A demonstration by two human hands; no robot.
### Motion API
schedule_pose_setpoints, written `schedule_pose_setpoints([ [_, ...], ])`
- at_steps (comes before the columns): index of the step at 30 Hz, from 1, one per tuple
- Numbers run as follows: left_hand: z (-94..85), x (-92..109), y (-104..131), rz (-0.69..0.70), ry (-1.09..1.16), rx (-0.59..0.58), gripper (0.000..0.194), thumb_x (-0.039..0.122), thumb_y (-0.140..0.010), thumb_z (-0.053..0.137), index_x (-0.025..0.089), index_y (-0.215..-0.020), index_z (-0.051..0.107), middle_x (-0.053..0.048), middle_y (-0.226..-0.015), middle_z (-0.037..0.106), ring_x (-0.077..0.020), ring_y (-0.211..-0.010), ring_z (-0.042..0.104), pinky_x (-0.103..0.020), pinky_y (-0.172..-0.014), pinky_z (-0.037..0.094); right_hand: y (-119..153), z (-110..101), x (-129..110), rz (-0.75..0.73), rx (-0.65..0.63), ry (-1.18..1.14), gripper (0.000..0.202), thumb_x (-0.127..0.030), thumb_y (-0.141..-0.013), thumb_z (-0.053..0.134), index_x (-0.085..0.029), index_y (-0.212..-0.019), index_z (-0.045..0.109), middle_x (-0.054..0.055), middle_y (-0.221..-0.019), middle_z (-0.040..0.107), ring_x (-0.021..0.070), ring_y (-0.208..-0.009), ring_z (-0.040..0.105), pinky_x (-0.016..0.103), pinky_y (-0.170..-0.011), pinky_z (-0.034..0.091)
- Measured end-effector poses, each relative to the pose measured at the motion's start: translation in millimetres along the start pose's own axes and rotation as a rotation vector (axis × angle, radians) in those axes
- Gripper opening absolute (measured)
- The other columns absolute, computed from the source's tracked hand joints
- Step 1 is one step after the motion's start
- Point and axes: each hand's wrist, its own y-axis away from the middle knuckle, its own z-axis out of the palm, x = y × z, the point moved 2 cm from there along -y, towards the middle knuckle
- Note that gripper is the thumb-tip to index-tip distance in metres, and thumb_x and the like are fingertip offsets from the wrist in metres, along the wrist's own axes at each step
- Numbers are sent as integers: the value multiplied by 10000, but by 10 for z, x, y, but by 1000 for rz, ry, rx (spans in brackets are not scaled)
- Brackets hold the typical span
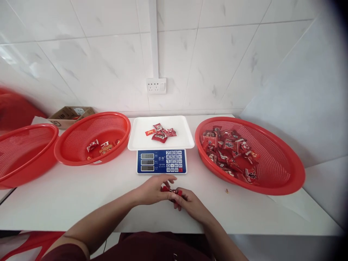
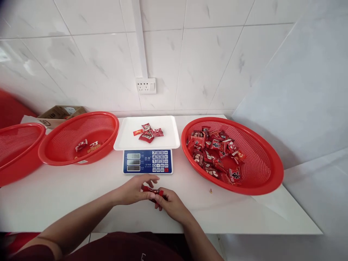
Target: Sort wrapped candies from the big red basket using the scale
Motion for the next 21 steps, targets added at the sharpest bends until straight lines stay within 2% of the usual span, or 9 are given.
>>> schedule_pose_setpoints([
  [3,142,-134,4,-118,184,-98,260,377,-721,655,183,-894,644,-46,-777,647,-162,-681,584,-263,-598,458,48,26,-90,23,50,77,371,-491,-847,453,-170,-697,562,1,-642,555,119,-583,518,238,-556,426],
  [5,148,-188,-19,-166,294,-140,227,352,-726,659,163,-845,625,-46,-743,649,-160,-678,594,-263,-601,461,136,-14,-153,34,96,163,316,-437,-851,469,-173,-734,598,1,-676,586,124,-619,537,238,-589,432],
  [7,120,-247,-50,-198,389,-151,207,332,-729,667,161,-823,598,-50,-758,655,-160,-704,602,-259,-612,466,277,-140,-200,35,194,282,241,-383,-843,494,-188,-810,631,2,-748,631,138,-699,567,247,-664,439],
  [10,78,-352,-90,-265,594,-145,176,319,-757,649,181,-806,553,-25,-746,637,-131,-677,578,-231,-584,460,583,-474,-196,119,495,459,215,-355,-833,506,-209,-918,639,14,-852,663,156,-784,594,263,-728,446],
  [12,70,-399,-99,-297,691,-147,164,309,-764,643,184,-796,541,-15,-737,620,-116,-657,552,-217,-570,456,803,-712,-140,248,716,627,223,-336,-833,501,-209,-953,640,26,-880,660,159,-764,599,273,-730,453],
  [14,80,-416,-96,-316,737,-171,153,296,-766,643,181,-786,543,-15,-735,609,-112,-653,536,-214,-568,455,958,-903,-54,379,874,790,263,-310,-834,494,-203,-1034,625,48,-948,640,164,-749,598,291,-729,456],
  [16,98,-413,-90,-329,766,-194,143,288,-766,642,181,-785,548,-15,-737,603,-116,-661,532,-216,-571,455,1004,-1022,47,453,943,870,324,-300,-831,494,-188,-1117,594,81,-1045,603,182,-766,598,318,-732,455],
  [18,108,-406,-88,-335,780,-202,137,285,-763,643,184,-792,556,-18,-746,603,-124,-677,536,-222,-578,456,957,-1078,135,474,957,896,350,-307,-828,499,-186,-1146,583,103,-1110,569,201,-797,596,336,-732,449],
  [21,91,-408,-90,-332,774,-182,141,287,-751,654,188,-798,566,-21,-757,605,-134,-693,540,-233,-590,461,817,-1093,196,472,948,934,273,-296,-836,488,-220,-1055,632,82,-1073,584,205,-824,593,323,-721,441],
])
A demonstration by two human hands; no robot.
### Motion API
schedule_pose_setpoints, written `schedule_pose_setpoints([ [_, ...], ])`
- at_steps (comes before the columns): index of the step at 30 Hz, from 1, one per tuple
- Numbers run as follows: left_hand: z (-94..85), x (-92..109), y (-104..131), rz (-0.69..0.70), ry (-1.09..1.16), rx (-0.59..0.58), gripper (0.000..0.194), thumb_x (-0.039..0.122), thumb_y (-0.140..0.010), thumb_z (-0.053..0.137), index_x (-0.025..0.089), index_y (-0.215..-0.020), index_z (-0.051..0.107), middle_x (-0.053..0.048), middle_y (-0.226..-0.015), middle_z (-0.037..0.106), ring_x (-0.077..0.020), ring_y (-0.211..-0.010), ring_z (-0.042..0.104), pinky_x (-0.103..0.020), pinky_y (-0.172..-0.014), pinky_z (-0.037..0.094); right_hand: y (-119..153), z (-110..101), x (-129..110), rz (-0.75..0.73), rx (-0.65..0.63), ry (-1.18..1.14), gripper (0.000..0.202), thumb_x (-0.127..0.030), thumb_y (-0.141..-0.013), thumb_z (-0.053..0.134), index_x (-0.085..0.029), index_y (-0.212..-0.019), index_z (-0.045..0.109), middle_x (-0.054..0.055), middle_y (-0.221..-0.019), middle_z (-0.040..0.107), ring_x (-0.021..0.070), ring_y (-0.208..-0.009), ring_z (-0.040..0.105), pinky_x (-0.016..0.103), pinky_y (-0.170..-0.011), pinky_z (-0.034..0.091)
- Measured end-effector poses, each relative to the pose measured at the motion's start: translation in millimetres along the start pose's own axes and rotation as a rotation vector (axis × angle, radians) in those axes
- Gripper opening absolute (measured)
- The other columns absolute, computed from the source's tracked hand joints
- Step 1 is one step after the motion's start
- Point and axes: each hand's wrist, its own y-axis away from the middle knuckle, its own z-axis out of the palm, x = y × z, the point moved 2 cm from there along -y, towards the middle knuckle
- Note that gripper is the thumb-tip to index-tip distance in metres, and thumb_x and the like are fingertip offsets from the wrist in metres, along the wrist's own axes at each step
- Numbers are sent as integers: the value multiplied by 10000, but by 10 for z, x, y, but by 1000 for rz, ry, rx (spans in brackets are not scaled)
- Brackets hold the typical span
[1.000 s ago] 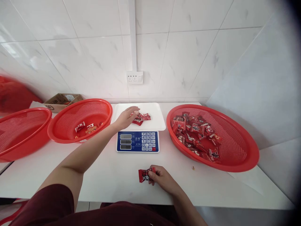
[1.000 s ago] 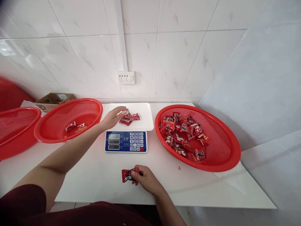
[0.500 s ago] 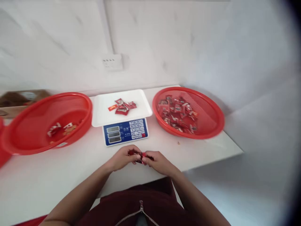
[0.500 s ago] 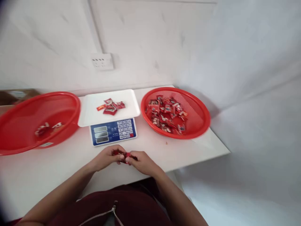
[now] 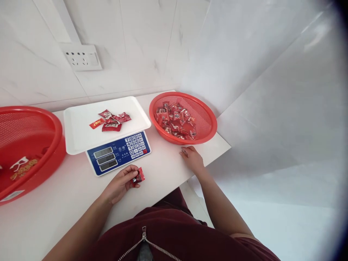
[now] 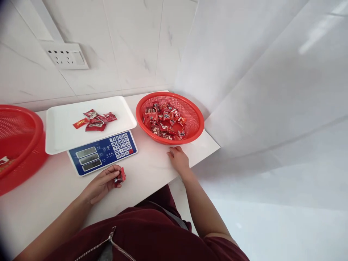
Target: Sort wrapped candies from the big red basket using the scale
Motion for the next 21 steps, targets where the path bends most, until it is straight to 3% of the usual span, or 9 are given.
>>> schedule_pose_setpoints([
  [6,-70,12,9,32,16,19,160,307,-752,655,187,-788,556,-15,-750,593,-123,-681,530,-235,-597,461,-79,17,-131,-73,1,12,196,-221,-818,469,-232,-830,665,35,-913,636,186,-773,593,294,-679,437],
  [16,-69,-12,13,37,68,2,149,302,-741,667,198,-798,577,-16,-771,602,-140,-717,558,-267,-655,472,-49,33,-106,-49,102,-69,232,-266,-827,446,-235,-949,641,60,-1038,651,229,-871,604,365,-732,463],
  [21,-70,-9,26,41,73,-2,193,250,-719,689,211,-899,629,-29,-869,630,-157,-806,588,-302,-758,476,74,-1,-313,-130,86,-145,247,-294,-840,433,-227,-953,642,62,-985,669,201,-812,616,342,-740,484],
])
